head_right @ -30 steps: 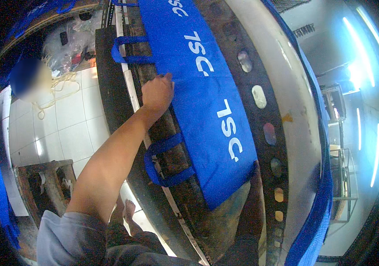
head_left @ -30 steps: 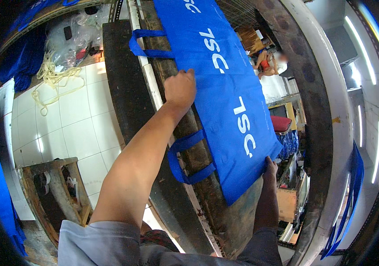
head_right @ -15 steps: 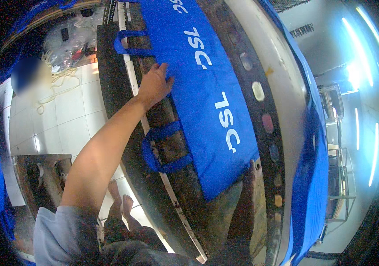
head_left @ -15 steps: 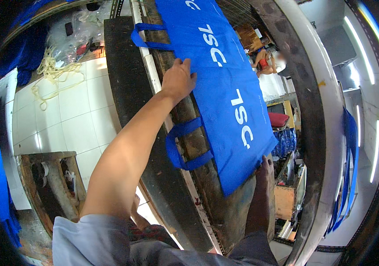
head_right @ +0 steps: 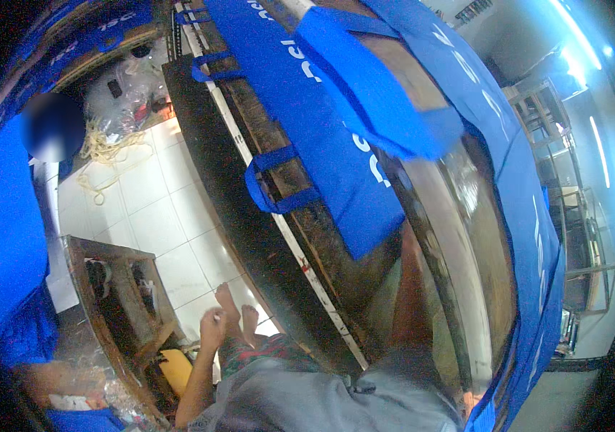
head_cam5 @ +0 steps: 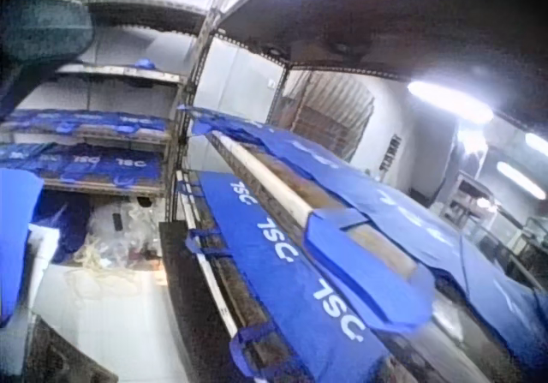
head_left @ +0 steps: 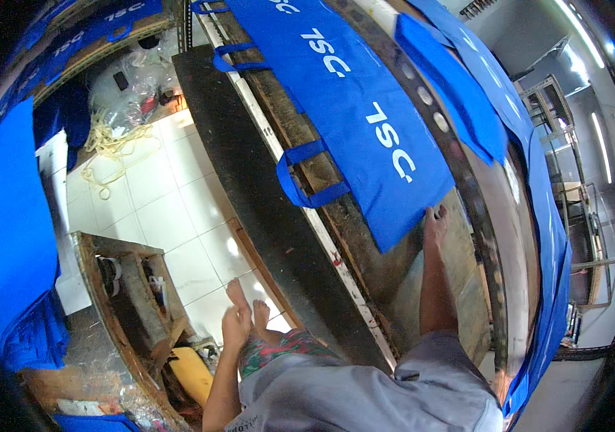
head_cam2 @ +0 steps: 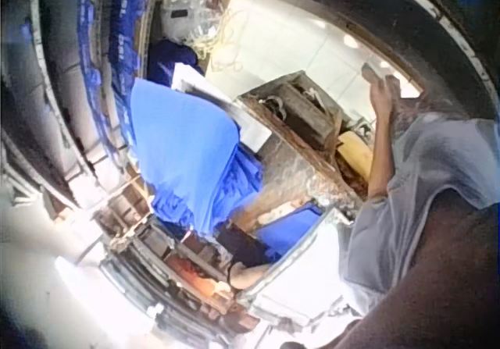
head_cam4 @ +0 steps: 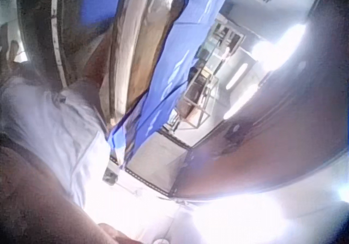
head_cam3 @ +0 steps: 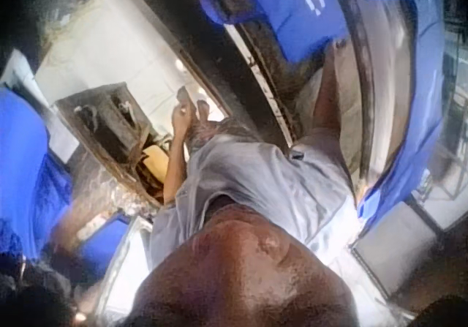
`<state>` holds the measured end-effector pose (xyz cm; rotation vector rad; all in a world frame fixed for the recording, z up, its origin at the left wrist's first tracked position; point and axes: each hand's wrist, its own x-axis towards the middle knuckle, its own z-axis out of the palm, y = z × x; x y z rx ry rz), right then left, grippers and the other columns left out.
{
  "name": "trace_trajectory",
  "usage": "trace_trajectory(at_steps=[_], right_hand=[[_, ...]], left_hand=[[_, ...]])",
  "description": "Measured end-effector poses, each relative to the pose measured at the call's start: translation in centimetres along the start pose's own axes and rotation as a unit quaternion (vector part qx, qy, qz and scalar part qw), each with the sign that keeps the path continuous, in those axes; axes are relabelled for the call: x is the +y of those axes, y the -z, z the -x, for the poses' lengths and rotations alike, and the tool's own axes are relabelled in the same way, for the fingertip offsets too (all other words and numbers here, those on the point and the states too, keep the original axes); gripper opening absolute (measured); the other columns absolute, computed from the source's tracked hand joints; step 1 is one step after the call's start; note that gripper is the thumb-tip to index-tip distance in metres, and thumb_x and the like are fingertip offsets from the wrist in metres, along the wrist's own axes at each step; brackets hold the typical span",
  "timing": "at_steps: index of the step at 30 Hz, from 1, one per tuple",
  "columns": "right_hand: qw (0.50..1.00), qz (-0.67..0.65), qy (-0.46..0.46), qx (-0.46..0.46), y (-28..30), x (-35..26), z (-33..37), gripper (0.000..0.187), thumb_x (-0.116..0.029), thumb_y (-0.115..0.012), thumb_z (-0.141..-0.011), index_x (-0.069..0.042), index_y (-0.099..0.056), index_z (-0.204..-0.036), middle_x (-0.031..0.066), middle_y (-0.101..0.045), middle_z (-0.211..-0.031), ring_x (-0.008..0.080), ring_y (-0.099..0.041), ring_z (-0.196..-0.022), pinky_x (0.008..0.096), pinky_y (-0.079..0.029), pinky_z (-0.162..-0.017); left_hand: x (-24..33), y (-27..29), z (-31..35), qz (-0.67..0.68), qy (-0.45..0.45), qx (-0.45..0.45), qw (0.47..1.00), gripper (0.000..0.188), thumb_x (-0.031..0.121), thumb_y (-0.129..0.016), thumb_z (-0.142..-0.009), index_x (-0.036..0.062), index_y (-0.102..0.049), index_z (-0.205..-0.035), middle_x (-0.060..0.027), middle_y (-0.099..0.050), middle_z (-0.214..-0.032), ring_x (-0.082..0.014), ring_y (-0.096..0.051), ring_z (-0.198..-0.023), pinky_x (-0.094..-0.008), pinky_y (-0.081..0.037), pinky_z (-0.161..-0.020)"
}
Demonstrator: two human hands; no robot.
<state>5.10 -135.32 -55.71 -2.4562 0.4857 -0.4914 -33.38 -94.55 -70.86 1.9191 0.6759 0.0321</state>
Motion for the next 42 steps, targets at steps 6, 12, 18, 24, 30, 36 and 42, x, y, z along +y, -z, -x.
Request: trace_trajectory(at_steps=[6, 12, 18, 24, 30, 36, 42], right_hand=[[0.988, 0.068, 0.135, 0.023, 1.0, -5.0, 7.2, 0.051, -0.024, -0.065, -0.084, 0.000, -0.049, -0.126, 0.0206, -0.049, -0.124, 0.0344, -0.048, -0.116, 0.0434, -0.039, -0.098], [0.996, 0.070, 0.037, -0.042, 3.7, -9.6, 10.6, 0.051, -0.023, -0.064, -0.085, 0.001, -0.047, -0.128, 0.0215, -0.048, -0.126, 0.0367, -0.044, -0.120, 0.0445, -0.037, -0.099], [0.996, 0.022, 0.065, -0.062, 3.8, -6.1, 10.0, 0.053, -0.021, -0.061, -0.087, 0.002, -0.043, -0.132, 0.0218, -0.044, -0.132, 0.0374, -0.042, -0.122, 0.0454, -0.036, -0.100], [0.975, -0.018, 0.210, -0.067, 2.9, 0.9, 11.7, 0.049, -0.021, -0.054, -0.092, 0.002, -0.040, -0.133, 0.0218, -0.040, -0.136, 0.0379, -0.039, -0.124, 0.0470, -0.036, -0.100], [0.943, 0.019, 0.308, -0.122, 5.4, 2.4, 17.1, 0.041, -0.020, -0.050, -0.095, 0.003, -0.044, -0.128, 0.0210, -0.043, -0.134, 0.0370, -0.041, -0.123, 0.0454, -0.038, -0.098], [0.935, 0.019, 0.329, -0.132, 5.5, 2.1, 18.3, 0.037, -0.021, -0.048, -0.096, 0.002, -0.047, -0.125, 0.0208, -0.047, -0.127, 0.0361, -0.048, -0.114, 0.0450, -0.041, -0.094], [0.939, 0.028, 0.306, -0.154, 6.2, 2.1, 17.9, 0.037, -0.020, -0.049, -0.095, 0.003, -0.047, -0.124, 0.0223, -0.049, -0.125, 0.0385, -0.050, -0.113, 0.0457, -0.042, -0.094]], left_hand=[[-8.1, -0.3, 9.5, -0.062, 0.131, -0.011, 0.989, 0.029, 0.026, -0.060, -0.081, 0.0011, -0.065, -0.093, -0.0194, -0.066, -0.086, -0.0351, -0.064, -0.082, -0.0408, -0.050, -0.074], [-4.4, 0.0, 13.5, -0.049, 0.134, 0.037, 0.989, 0.027, 0.022, -0.058, -0.080, -0.0003, -0.065, -0.095, -0.0215, -0.065, -0.086, -0.0332, -0.064, -0.082, -0.0399, -0.050, -0.074], [2.1, 2.5, 14.1, 0.010, 0.076, 0.020, 0.997, 0.034, 0.026, -0.060, -0.083, -0.0007, -0.063, -0.104, -0.0197, -0.064, -0.093, -0.0308, -0.064, -0.084, -0.0387, -0.051, -0.077], [6.5, 6.2, 14.0, 0.015, 0.036, 0.051, 0.998, 0.038, 0.029, -0.060, -0.085, 0.0010, -0.061, -0.110, -0.0177, -0.063, -0.101, -0.0283, -0.065, -0.084, -0.0371, -0.051, -0.078], [6.7, 7.0, 17.3, 0.038, 0.031, 0.066, 0.997, 0.038, 0.030, -0.059, -0.085, 0.0011, -0.060, -0.110, -0.0179, -0.062, -0.103, -0.0288, -0.064, -0.084, -0.0376, -0.051, -0.077], [4.0, 6.9, 22.4, -0.021, 0.018, 0.046, 0.999, 0.043, 0.032, -0.061, -0.084, 0.0008, -0.059, -0.114, -0.0205, -0.061, -0.106, -0.0310, -0.063, -0.089, -0.0391, -0.050, -0.080], [1.7, 7.2, 26.1, -0.051, 0.036, 0.078, 0.995, 0.044, 0.034, -0.059, -0.085, 0.0018, -0.058, -0.115, -0.0219, -0.060, -0.108, -0.0340, -0.061, -0.093, -0.0404, -0.049, -0.082]])
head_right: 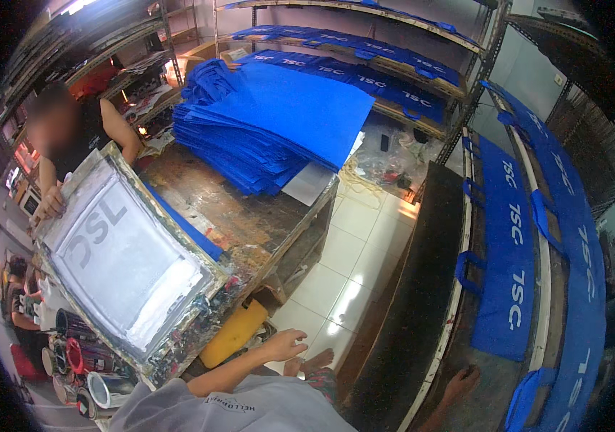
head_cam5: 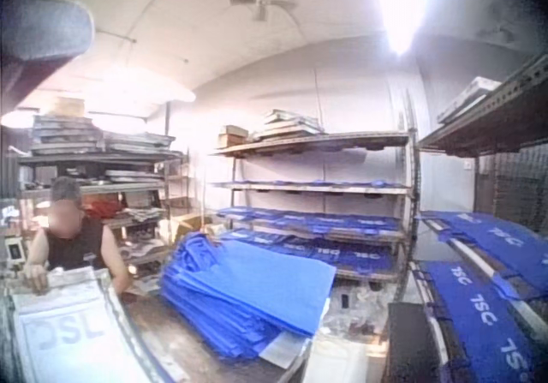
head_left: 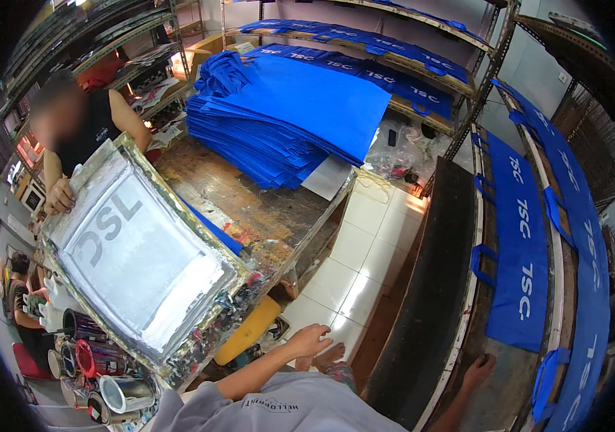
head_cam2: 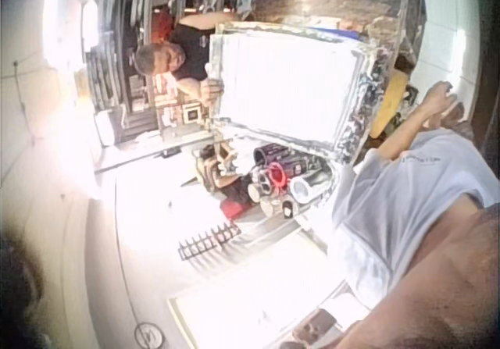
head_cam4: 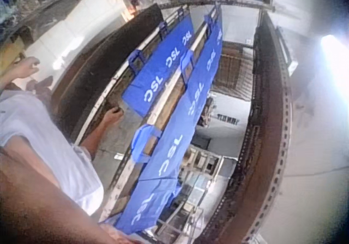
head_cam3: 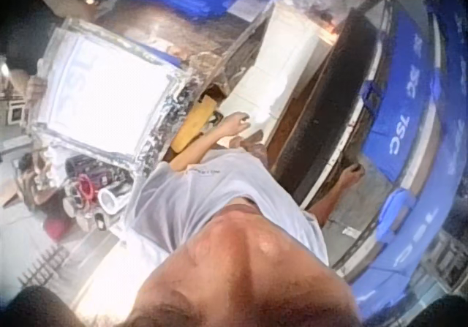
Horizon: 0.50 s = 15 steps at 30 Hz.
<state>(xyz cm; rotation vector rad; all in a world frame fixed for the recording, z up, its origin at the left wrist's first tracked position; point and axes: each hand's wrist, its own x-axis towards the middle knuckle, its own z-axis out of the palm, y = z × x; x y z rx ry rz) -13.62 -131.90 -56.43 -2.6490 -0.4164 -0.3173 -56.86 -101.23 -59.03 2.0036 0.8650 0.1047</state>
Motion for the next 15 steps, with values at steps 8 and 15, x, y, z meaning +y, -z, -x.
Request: trace_trajectory(at_steps=[8, 15], right_hand=[[0.989, 0.036, 0.041, 0.135, 0.1, -1.7, 0.2, 0.052, -0.013, -0.056, -0.087, 0.003, -0.038, -0.134, 0.0232, -0.043, -0.134, 0.0376, -0.043, -0.122, 0.0436, -0.036, -0.100], [0.984, 0.064, 0.050, 0.158, 0.8, -1.7, 0.2, 0.031, -0.015, -0.061, -0.081, 0.000, -0.052, -0.106, 0.0229, -0.051, -0.114, 0.0426, -0.047, -0.108, 0.0519, -0.038, -0.091]], left_hand=[[-2.1, -0.4, 1.3, -0.004, 0.065, -0.049, 0.997, 0.046, 0.036, -0.060, -0.084, 0.0019, -0.059, -0.115, -0.0202, -0.061, -0.110, -0.0320, -0.062, -0.094, -0.0399, -0.048, -0.085], [-1.1, -0.8, -1.0, 0.014, 0.029, -0.062, 0.998, 0.045, 0.033, -0.062, -0.083, 0.0002, -0.059, -0.113, -0.0203, -0.063, -0.105, -0.0308, -0.064, -0.086, -0.0389, -0.050, -0.080]])
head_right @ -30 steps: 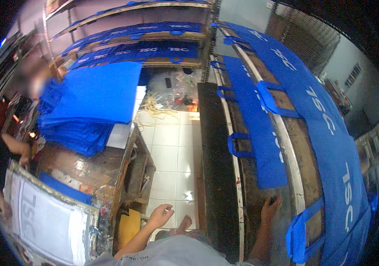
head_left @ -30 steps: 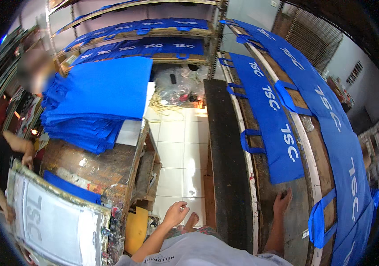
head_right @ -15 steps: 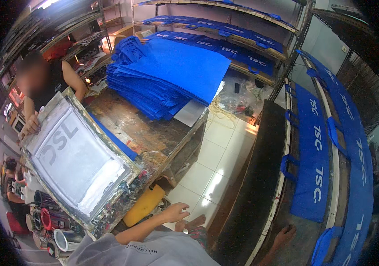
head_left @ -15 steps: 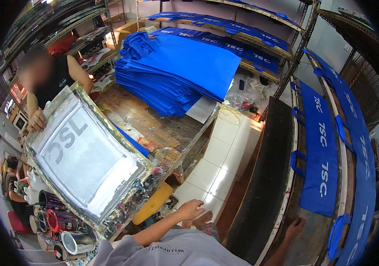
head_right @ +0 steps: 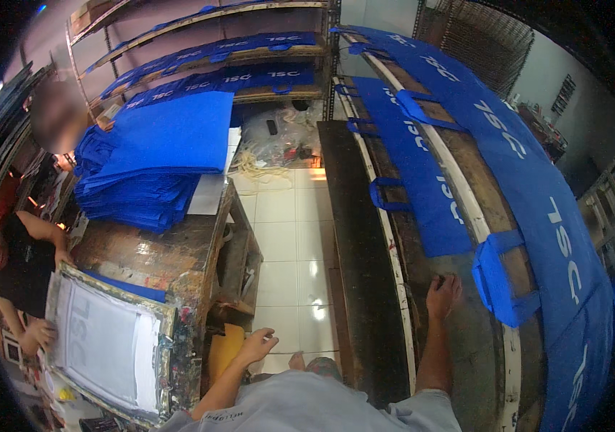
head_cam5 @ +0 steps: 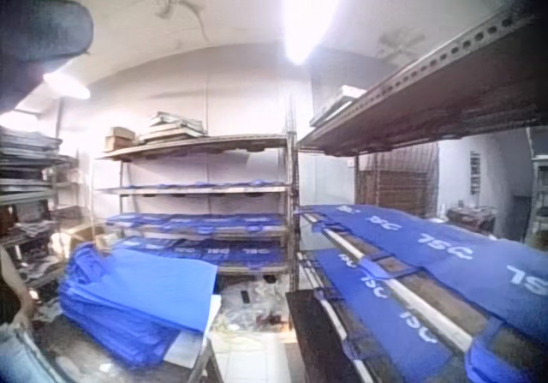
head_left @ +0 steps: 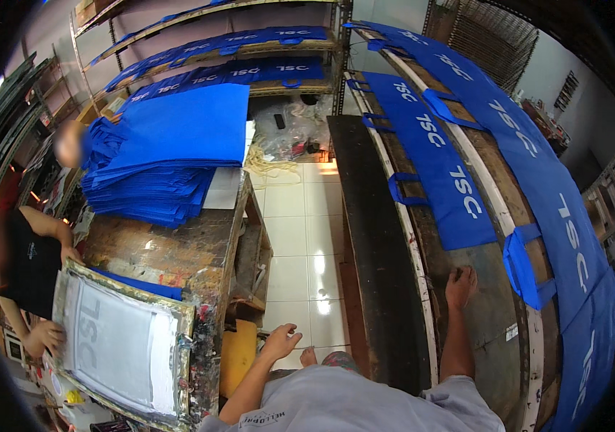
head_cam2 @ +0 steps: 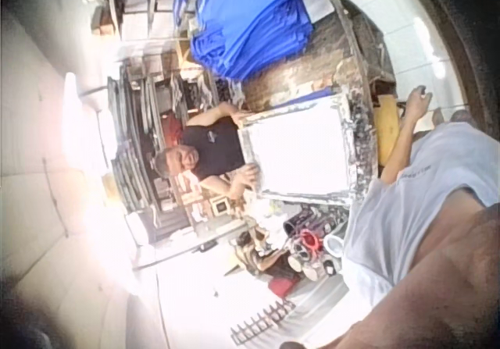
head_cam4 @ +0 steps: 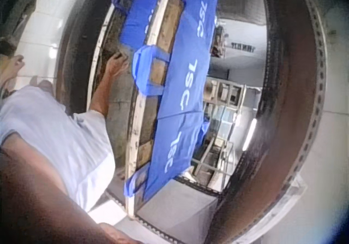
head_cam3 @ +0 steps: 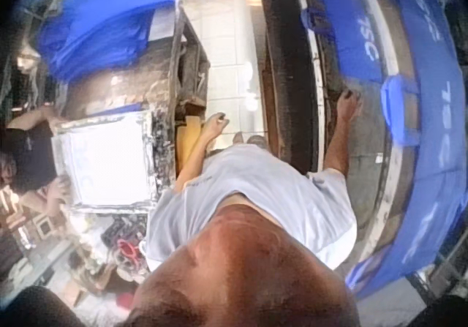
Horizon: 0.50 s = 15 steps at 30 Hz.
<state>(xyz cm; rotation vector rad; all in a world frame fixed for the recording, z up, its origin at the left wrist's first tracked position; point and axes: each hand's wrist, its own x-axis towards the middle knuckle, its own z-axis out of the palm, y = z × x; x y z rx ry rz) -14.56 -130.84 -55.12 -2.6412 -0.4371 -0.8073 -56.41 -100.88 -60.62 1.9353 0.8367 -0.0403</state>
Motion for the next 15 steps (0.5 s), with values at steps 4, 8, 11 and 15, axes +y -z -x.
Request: trace_trajectory(at_steps=[4, 8, 11, 15], right_hand=[[1.000, 0.024, 0.008, -0.012, -0.6, 1.1, 0.3, 0.026, -0.016, -0.061, -0.085, -0.005, -0.054, -0.107, 0.0174, -0.054, -0.109, 0.0364, -0.049, -0.106, 0.0482, -0.040, -0.088], [1.000, 0.000, 0.009, -0.021, 0.1, 0.6, 0.4, 0.022, -0.019, -0.060, -0.086, -0.005, -0.054, -0.103, 0.0157, -0.055, -0.103, 0.0363, -0.049, -0.103, 0.0491, -0.040, -0.085], [0.999, -0.004, -0.004, -0.033, 0.4, 0.3, 0.3, 0.023, -0.021, -0.061, -0.085, -0.005, -0.055, -0.101, 0.0168, -0.054, -0.105, 0.0370, -0.049, -0.104, 0.0493, -0.040, -0.086], [0.998, -0.003, -0.028, -0.051, 0.3, 0.1, 0.1, 0.023, -0.022, -0.061, -0.086, -0.006, -0.055, -0.101, 0.0160, -0.053, -0.107, 0.0352, -0.049, -0.104, 0.0492, -0.039, -0.087]], left_hand=[[-0.1, 0.0, -0.3, -0.015, 0.000, 0.000, 1.000, 0.045, 0.033, -0.062, -0.083, -0.0004, -0.059, -0.113, -0.0203, -0.064, -0.105, -0.0302, -0.065, -0.086, -0.0386, -0.050, -0.081], [-1.1, -0.6, -0.1, -0.025, -0.006, -0.011, 1.000, 0.045, 0.033, -0.062, -0.083, -0.0009, -0.060, -0.112, -0.0203, -0.064, -0.104, -0.0298, -0.065, -0.087, -0.0382, -0.050, -0.081], [-1.5, -1.4, 0.3, -0.021, 0.006, -0.013, 1.000, 0.045, 0.033, -0.062, -0.082, -0.0010, -0.060, -0.112, -0.0200, -0.065, -0.103, -0.0298, -0.065, -0.088, -0.0382, -0.051, -0.081], [-2.3, -2.6, 0.3, -0.007, 0.018, -0.028, 0.999, 0.045, 0.034, -0.063, -0.081, 0.0002, -0.061, -0.111, -0.0192, -0.065, -0.102, -0.0311, -0.064, -0.091, -0.0387, -0.050, -0.082]])
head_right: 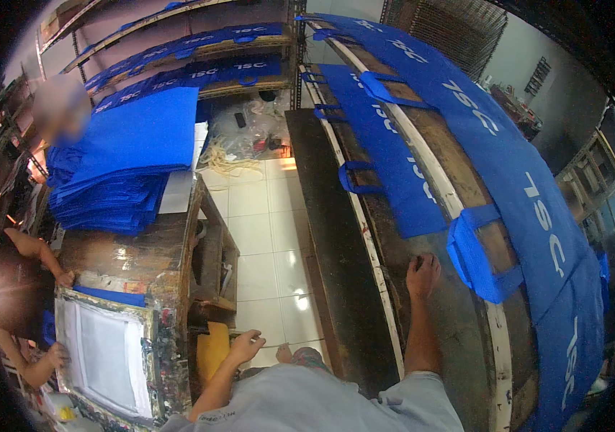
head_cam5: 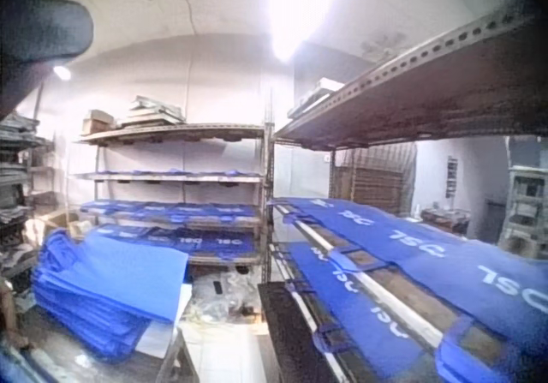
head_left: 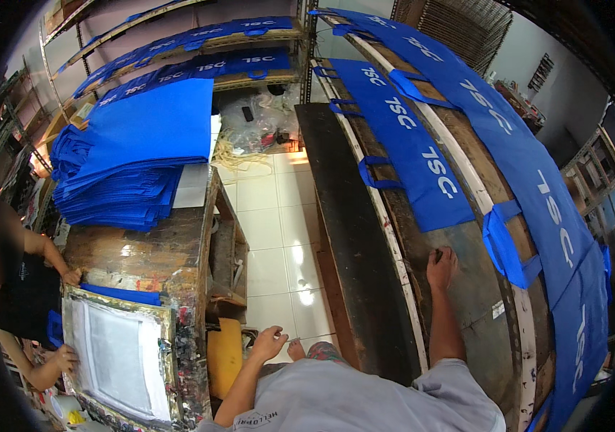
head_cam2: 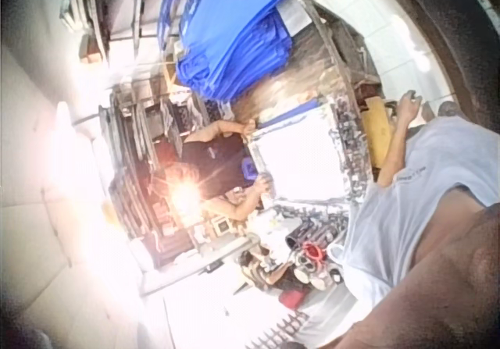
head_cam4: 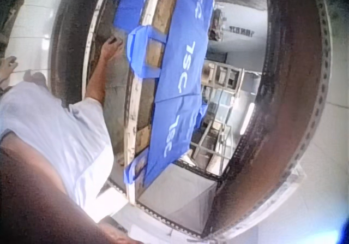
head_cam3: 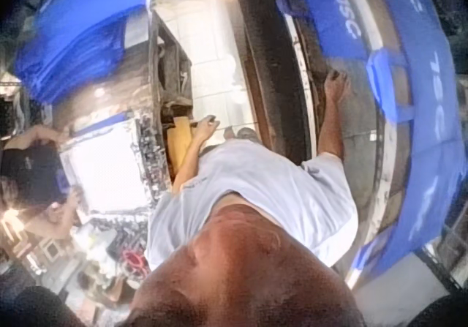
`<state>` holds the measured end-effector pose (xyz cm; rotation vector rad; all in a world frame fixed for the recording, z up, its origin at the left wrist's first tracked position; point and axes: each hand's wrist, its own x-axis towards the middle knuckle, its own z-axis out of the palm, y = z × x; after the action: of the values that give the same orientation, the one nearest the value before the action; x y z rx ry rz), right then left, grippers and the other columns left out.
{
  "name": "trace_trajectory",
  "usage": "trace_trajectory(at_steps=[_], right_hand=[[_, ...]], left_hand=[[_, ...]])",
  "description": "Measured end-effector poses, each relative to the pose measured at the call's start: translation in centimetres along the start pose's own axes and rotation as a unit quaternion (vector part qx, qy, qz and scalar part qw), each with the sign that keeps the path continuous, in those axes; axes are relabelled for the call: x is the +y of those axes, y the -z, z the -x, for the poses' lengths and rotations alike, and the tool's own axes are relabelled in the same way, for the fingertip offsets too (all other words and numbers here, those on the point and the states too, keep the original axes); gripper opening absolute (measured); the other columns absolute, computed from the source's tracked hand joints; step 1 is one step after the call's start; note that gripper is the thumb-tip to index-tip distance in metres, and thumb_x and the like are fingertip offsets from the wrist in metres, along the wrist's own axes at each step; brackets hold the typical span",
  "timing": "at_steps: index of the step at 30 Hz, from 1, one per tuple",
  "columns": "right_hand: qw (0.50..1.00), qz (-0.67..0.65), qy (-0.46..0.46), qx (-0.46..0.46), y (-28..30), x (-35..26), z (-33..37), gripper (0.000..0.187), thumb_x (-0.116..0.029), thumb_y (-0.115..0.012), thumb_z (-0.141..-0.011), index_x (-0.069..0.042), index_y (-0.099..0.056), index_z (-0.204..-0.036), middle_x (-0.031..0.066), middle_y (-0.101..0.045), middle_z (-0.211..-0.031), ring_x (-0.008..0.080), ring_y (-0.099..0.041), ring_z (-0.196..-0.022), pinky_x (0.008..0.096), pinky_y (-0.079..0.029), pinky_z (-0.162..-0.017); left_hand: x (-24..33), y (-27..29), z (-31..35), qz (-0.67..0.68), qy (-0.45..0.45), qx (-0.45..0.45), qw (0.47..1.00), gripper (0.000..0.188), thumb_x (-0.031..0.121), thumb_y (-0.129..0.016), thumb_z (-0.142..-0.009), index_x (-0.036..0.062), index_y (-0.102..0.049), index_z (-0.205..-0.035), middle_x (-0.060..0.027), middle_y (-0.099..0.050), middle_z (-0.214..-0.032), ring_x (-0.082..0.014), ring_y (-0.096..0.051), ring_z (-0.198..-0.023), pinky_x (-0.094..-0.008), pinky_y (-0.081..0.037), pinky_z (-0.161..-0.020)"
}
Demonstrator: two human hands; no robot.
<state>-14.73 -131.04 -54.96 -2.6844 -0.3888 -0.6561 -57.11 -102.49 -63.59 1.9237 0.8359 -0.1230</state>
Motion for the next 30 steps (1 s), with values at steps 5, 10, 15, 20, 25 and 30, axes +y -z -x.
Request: trace_trajectory(at_steps=[5, 10, 15, 20, 25, 30], right_hand=[[1.000, 0.003, 0.001, 0.001, -0.1, -0.5, -0.4, 0.020, -0.022, -0.058, -0.089, -0.007, -0.056, -0.101, 0.0136, -0.053, -0.106, 0.0333, -0.048, -0.104, 0.0487, -0.039, -0.088], [0.999, -0.042, -0.020, -0.003, -0.3, 0.3, 0.2, 0.020, -0.019, -0.059, -0.089, -0.006, -0.056, -0.103, 0.0137, -0.053, -0.110, 0.0333, -0.048, -0.105, 0.0475, -0.040, -0.088], [1.000, -0.018, -0.012, 0.007, -1.3, 1.3, 0.1, 0.017, -0.017, -0.058, -0.089, -0.006, -0.055, -0.102, 0.0143, -0.052, -0.110, 0.0339, -0.049, -0.103, 0.0469, -0.041, -0.086], [1.000, -0.002, 0.000, 0.022, -1.4, 2.2, -0.1, 0.015, -0.017, -0.059, -0.088, -0.007, -0.055, -0.099, 0.0134, -0.053, -0.106, 0.0342, -0.049, -0.101, 0.0471, -0.041, -0.084], [1.000, -0.015, -0.005, -0.006, -0.2, -0.3, 0.0, 0.017, -0.018, -0.059, -0.088, -0.007, -0.056, -0.100, 0.0125, -0.054, -0.106, 0.0340, -0.049, -0.103, 0.0482, -0.041, -0.086], [1.000, -0.014, -0.023, -0.010, 0.5, -0.3, -0.1, 0.020, -0.016, -0.062, -0.084, -0.005, -0.057, -0.100, 0.0150, -0.055, -0.109, 0.0353, -0.049, -0.107, 0.0494, -0.041, -0.088]], left_hand=[[-0.3, -0.3, -0.3, -0.028, -0.010, 0.008, 1.000, 0.044, 0.035, -0.062, -0.082, 0.0012, -0.061, -0.110, -0.0189, -0.065, -0.103, -0.0329, -0.062, -0.098, -0.0395, -0.048, -0.085], [0.2, 0.9, -0.6, -0.021, -0.024, 0.005, 0.999, 0.045, 0.035, -0.061, -0.082, -0.0003, -0.061, -0.109, -0.0199, -0.065, -0.103, -0.0340, -0.062, -0.096, -0.0398, -0.048, -0.084], [0.1, 2.1, -1.5, -0.052, -0.043, 0.015, 0.998, 0.049, 0.038, -0.061, -0.083, -0.0007, -0.060, -0.114, -0.0210, -0.064, -0.104, -0.0325, -0.064, -0.093, -0.0393, -0.050, -0.083], [-0.4, 1.9, -1.8, -0.048, -0.034, 0.005, 0.998, 0.046, 0.038, -0.059, -0.083, -0.0003, -0.061, -0.110, -0.0206, -0.065, -0.102, -0.0353, -0.062, -0.097, -0.0415, -0.048, -0.086], [-5.6, -0.4, -1.3, -0.059, 0.051, -0.017, 0.997, 0.049, 0.039, -0.060, -0.081, 0.0000, -0.061, -0.110, -0.0210, -0.065, -0.104, -0.0352, -0.061, -0.099, -0.0403, -0.048, -0.087], [-13.1, -3.8, -0.8, -0.024, 0.170, -0.080, 0.982, 0.051, 0.040, -0.059, -0.079, 0.0018, -0.061, -0.113, -0.0217, -0.063, -0.110, -0.0335, -0.060, -0.105, -0.0391, -0.046, -0.091]])
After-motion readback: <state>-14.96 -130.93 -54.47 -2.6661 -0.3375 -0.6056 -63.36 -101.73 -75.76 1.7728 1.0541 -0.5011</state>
